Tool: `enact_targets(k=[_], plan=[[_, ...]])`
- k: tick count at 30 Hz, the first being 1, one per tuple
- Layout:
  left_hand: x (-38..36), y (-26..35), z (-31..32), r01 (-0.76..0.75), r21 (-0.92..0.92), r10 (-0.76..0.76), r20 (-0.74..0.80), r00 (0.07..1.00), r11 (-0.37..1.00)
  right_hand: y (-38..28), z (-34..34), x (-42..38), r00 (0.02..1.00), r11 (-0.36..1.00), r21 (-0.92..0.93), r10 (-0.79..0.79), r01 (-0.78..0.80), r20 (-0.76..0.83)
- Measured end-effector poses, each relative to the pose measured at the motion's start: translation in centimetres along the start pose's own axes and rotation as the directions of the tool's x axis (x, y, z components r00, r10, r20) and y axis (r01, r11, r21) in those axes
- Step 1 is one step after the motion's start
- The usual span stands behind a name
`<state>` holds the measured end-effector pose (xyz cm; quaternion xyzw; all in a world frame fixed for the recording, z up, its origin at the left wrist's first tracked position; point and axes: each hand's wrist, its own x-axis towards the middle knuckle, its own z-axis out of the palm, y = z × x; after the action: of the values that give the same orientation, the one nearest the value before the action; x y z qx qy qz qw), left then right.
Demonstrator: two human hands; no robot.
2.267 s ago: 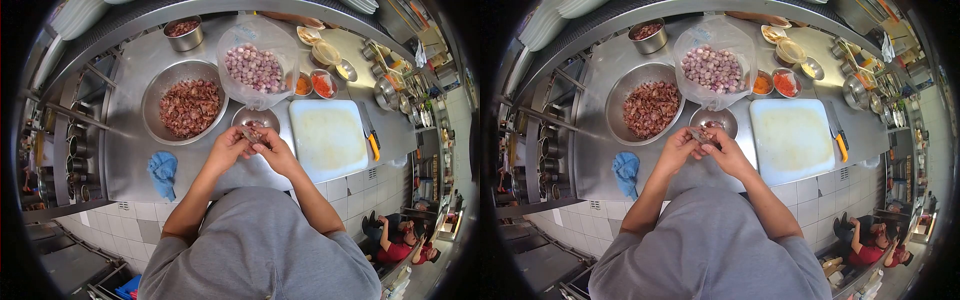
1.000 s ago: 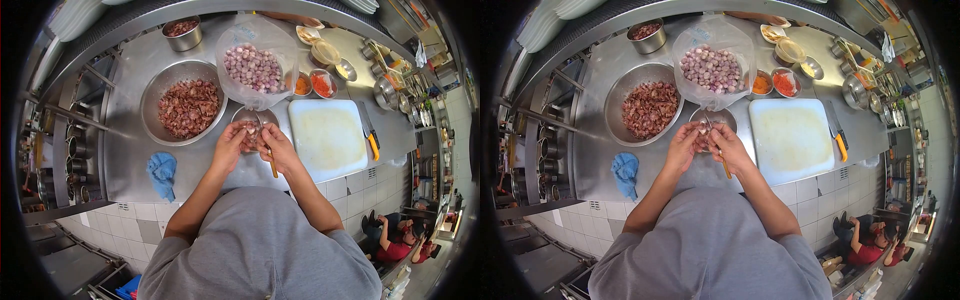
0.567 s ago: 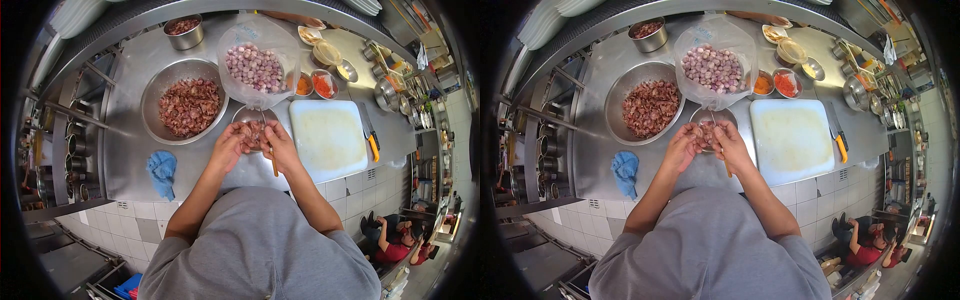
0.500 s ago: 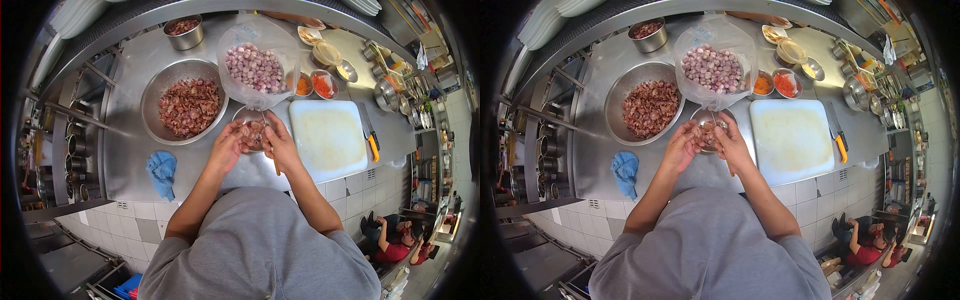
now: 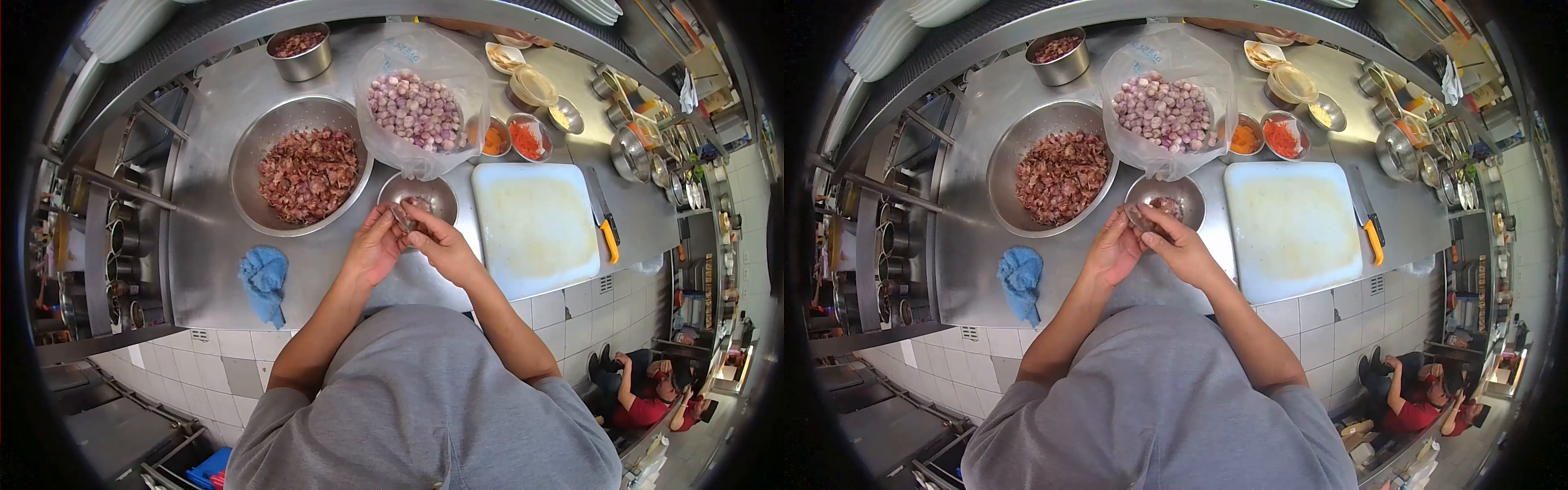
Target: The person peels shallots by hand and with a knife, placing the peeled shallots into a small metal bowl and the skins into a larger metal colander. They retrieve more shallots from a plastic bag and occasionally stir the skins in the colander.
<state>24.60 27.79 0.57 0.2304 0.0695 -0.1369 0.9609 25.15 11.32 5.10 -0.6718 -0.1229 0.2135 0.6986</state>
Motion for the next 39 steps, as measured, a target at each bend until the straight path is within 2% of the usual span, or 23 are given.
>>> enact_targets(k=[3,5,6,8,9,12,14,15,17,18,20,23,27,29,30,32,36,38,39], plan=[[0.0,0.0,0.1,0.049,0.037,-0.05,0.031,0.998,0.998,0.9,-0.6,0.2,1.0,1.0,0.02,-0.008,0.009,-0.026],[0.1,0.0,0.0,0.072,0.005,-0.072,0.048,0.996,0.997,-0.1,-0.4,0.0,0.988,0.99,0.083,0.124,-0.116,-0.091],[-0.1,0.3,0.7,0.071,0.005,-0.071,0.047,0.996,0.997,-0.3,-0.4,0.1,0.988,0.99,0.083,0.123,-0.116,-0.09],[-0.6,0.6,2.3,0.015,-0.022,-0.016,-0.044,0.999,1.0,-0.6,-0.7,0.2,0.935,0.946,0.207,0.291,-0.25,-0.202],[-0.5,0.5,1.8,0.015,-0.021,-0.016,-0.044,0.999,1.0,-0.8,-0.7,0.2,0.935,0.946,0.208,0.291,-0.249,-0.202],[0.0,0.0,-0.1,0.009,-0.023,-0.009,0.007,1.0,1.0,-1.1,-0.7,0.1,0.941,0.962,0.113,0.268,-0.249,-0.205],[0.2,-0.2,-0.7,0.006,-0.031,-0.004,0.056,0.998,0.999,-1.0,-0.1,-0.2,0.997,0.991,0.13,0.047,-0.038,-0.064],[0.1,-0.2,-0.5,0.006,-0.03,-0.004,0.055,0.998,1.0,-0.6,0.0,-0.1,0.997,0.991,0.132,0.046,-0.037,-0.064],[-0.1,-0.4,-0.1,-0.053,0.001,0.053,0.101,0.993,0.999,0.8,0.0,-0.1,0.996,0.994,0.069,-0.089,0.088,0.014],[-0.3,-0.3,0.5,-0.052,0.001,0.052,0.101,0.993,0.999,0.6,-0.1,-0.1,0.996,0.994,0.069,-0.089,0.087,0.013],[-0.7,0.1,1.5,-0.059,0.067,0.052,0.103,0.993,0.996,0.2,-0.4,-0.1,0.995,0.995,-0.049,-0.086,0.088,0.058],[-0.3,-0.1,-0.1,-0.042,0.093,0.027,0.155,0.988,0.995,0.2,-0.6,-0.1,0.996,0.995,-0.079,-0.064,0.068,0.056],[-0.1,-0.4,-0.7,-0.021,0.098,0.005,0.156,0.988,0.995,-1.2,-0.4,-0.3,0.997,1.0,0.004,-0.016,0.015,0.07],[-0.1,-0.4,-0.9,0.002,0.079,-0.014,0.161,0.987,0.997,-2.5,-0.2,-0.6,0.992,0.991,0.043,0.127,-0.128,0.027],[-0.1,-0.3,-0.5,0.001,0.079,-0.014,0.16,0.987,0.997,-2.2,-0.2,-0.6,0.991,0.991,0.043,0.127,-0.129,0.028],[-0.3,-0.1,0.3,-0.018,0.096,0.004,0.147,0.989,0.995,-1.5,-0.2,-0.7,0.998,1.0,-0.01,-0.025,0.026,0.064],[-0.5,-0.3,-0.2,-0.032,0.095,0.013,0.193,0.981,0.995,-1.0,-0.2,-0.7,0.996,0.999,-0.005,-0.039,0.04,0.083],[-0.6,-0.3,-0.1,-0.025,0.093,0.007,0.186,0.982,0.995,0.6,-0.2,-0.2,0.977,0.976,-0.047,-0.208,0.211,0.054],[-0.6,-0.3,0.0,-0.025,0.093,0.007,0.187,0.982,0.995,0.4,-0.2,-0.2,0.976,0.976,-0.047,-0.209,0.211,0.054]])
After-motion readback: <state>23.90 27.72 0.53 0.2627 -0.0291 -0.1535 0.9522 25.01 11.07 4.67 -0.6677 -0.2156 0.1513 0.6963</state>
